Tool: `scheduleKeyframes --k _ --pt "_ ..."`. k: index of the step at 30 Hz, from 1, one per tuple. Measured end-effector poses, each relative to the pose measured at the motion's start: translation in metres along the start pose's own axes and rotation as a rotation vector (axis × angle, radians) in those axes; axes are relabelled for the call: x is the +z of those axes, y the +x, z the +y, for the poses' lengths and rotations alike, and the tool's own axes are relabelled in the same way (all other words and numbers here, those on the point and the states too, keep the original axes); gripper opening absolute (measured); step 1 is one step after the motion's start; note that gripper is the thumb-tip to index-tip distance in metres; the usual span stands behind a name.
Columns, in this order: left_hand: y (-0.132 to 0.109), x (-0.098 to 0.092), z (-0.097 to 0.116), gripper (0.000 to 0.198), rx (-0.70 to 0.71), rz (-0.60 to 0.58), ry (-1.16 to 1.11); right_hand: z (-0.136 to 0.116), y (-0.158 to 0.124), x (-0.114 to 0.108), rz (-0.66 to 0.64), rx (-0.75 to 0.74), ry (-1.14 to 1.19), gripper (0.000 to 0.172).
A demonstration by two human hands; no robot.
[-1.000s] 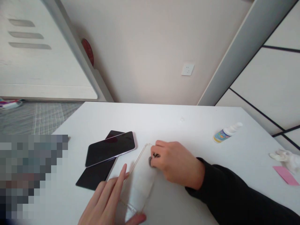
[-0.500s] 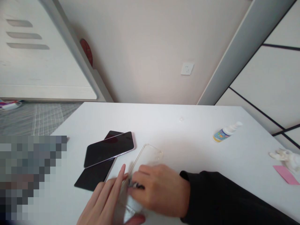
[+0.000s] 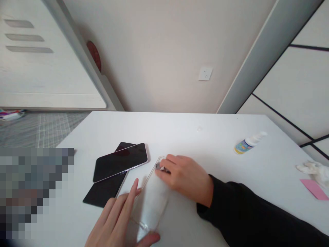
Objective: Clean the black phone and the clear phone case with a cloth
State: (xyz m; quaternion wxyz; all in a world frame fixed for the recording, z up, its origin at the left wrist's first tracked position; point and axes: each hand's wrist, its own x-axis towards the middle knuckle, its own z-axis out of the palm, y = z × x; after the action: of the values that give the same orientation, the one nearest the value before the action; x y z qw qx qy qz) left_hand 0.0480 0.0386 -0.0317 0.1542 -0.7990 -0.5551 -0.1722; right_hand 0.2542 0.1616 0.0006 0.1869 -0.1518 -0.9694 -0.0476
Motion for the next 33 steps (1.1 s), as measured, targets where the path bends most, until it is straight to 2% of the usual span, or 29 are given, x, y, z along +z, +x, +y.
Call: scheduleKeyframes --k 2,6,9,11,15,17,20,22,24,25,26,29,31,33 --pt "0.001 0.000 0.001 0.105 0.007 -0.002 -0.003 0.000 0.000 0.000 0.005 0.020 -0.013 0.016" --pt "0.002 0.001 0.001 0.102 0.050 0.040 0.017 -0.007 0.000 0.002 -0.008 -0.142 0.200 0.020" --pt "0.003 0.001 0.001 0.103 0.010 0.014 0.005 -0.002 0.000 0.000 -0.013 -0.015 0.062 0.009" --pt "0.003 0.000 0.001 0.104 -0.003 0.003 -0.005 -0.001 -0.001 -0.001 -0.029 0.021 0.027 0.011" --pt "0.003 -0.001 0.003 0.101 0.026 0.023 -0.016 -0.003 -0.001 0.000 -0.079 -0.166 0.317 0.013" --pt "0.003 -0.001 0.004 0.100 0.000 0.007 -0.032 0.002 -0.002 0.000 -0.090 -0.097 0.297 0.014" --pt "0.003 -0.002 0.004 0.099 -0.038 -0.008 -0.064 0.011 -0.002 -0.004 -0.065 0.040 0.122 0.022" --pt "0.003 -0.002 0.003 0.100 -0.027 -0.005 -0.072 0.011 -0.002 -0.007 -0.111 -0.025 0.150 0.018" --pt "0.002 -0.003 0.003 0.102 -0.014 0.000 -0.073 0.010 -0.002 -0.010 -0.196 -0.121 0.291 0.012" --pt "0.002 -0.003 0.003 0.104 -0.015 0.000 -0.075 0.010 -0.002 -0.012 -0.218 -0.122 0.335 0.012" --pt "0.002 -0.003 0.003 0.104 -0.021 -0.006 -0.080 0.011 -0.002 -0.012 -0.217 -0.080 0.328 0.014" --pt "0.001 -0.002 0.004 0.101 -0.048 -0.033 -0.090 0.012 -0.003 -0.010 -0.116 0.089 0.114 0.021" --pt "0.001 -0.001 0.004 0.101 -0.040 -0.026 -0.088 0.006 -0.004 -0.007 -0.075 0.030 0.077 0.017" --pt "0.000 -0.001 0.003 0.102 -0.023 -0.017 -0.089 -0.001 -0.003 -0.005 -0.092 -0.116 0.206 0.014"
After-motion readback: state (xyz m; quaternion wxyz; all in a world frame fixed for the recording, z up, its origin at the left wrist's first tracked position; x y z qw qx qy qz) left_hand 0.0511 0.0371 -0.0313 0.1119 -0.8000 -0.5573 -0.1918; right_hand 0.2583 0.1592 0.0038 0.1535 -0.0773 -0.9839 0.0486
